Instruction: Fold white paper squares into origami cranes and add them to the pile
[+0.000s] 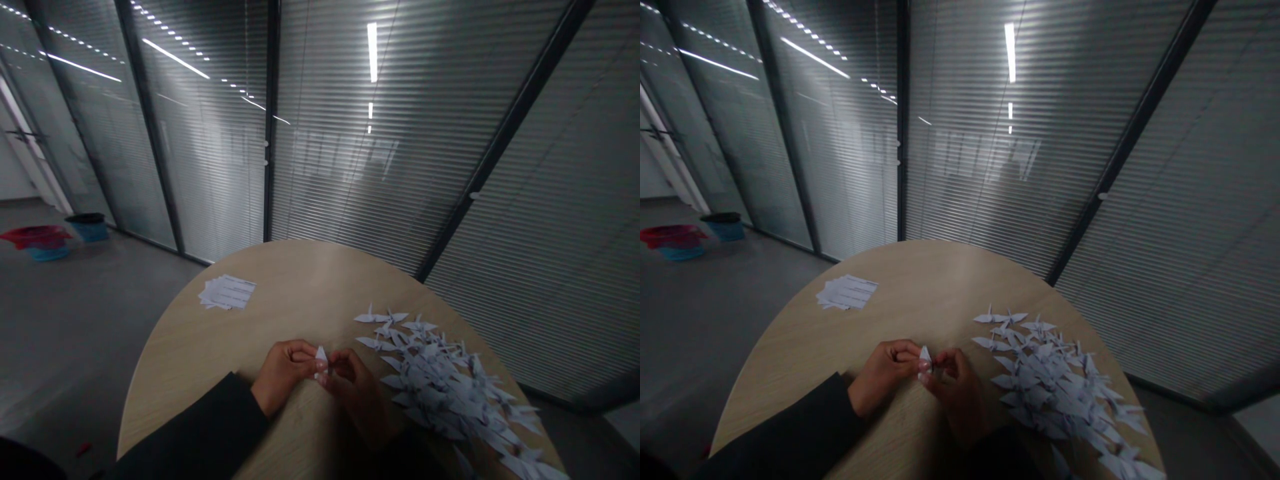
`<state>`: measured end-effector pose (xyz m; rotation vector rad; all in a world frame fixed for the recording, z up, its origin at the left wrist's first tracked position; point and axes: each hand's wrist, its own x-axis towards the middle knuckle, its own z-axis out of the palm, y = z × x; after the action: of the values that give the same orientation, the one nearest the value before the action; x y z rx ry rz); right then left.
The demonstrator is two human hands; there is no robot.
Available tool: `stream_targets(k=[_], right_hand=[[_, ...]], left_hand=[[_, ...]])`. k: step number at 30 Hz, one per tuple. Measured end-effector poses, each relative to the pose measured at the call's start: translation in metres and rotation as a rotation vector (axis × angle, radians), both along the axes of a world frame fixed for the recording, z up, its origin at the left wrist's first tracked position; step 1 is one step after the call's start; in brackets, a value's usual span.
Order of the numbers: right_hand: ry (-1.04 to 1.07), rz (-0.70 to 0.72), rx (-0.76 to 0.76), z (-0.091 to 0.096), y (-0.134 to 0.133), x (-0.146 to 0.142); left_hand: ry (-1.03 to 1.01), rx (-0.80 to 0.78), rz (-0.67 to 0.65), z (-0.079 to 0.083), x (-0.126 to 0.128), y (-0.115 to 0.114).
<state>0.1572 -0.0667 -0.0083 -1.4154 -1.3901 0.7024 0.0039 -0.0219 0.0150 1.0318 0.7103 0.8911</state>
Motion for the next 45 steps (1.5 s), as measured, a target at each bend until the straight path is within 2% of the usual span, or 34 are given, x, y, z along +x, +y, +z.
stream_targets(k=[3, 7, 15, 19, 25, 32, 40, 45], right_hand=[[-0.052, 0.010, -0.124, -0.001, 0.000, 0.002], [-0.064, 0.023, -0.125, -0.001, 0.000, 0.001], [-0.083, 0.052, -0.156, 0.013, -0.006, -0.004], [-0.127, 0.080, -0.184, 0.006, -0.004, -0.003], [-0.134, 0.140, -0.140, 0.001, -0.002, -0.001], [-0.133, 0.174, -0.096, 0.001, -0.004, 0.000], [-0.141, 0.130, -0.162, -0.015, 0.002, -0.007], [-0.063, 0.167, -0.192, -0.006, -0.003, -0.009]], left_hand=[[0.015, 0.026, 0.036, 0.001, 0.000, 0.000], [0.035, 0.046, 0.060, 0.001, 0.000, 0.000], [0.010, 0.044, 0.051, -0.002, 0.002, -0.001], [0.021, 0.042, 0.064, 0.000, 0.001, -0.002], [0.033, 0.008, 0.103, 0.004, 0.002, -0.003], [0.045, -0.005, 0.116, -0.001, 0.002, -0.002], [-0.013, 0.001, 0.177, -0.003, 0.002, -0.001], [-0.030, -0.015, 0.167, 0.000, 0.003, -0.004]])
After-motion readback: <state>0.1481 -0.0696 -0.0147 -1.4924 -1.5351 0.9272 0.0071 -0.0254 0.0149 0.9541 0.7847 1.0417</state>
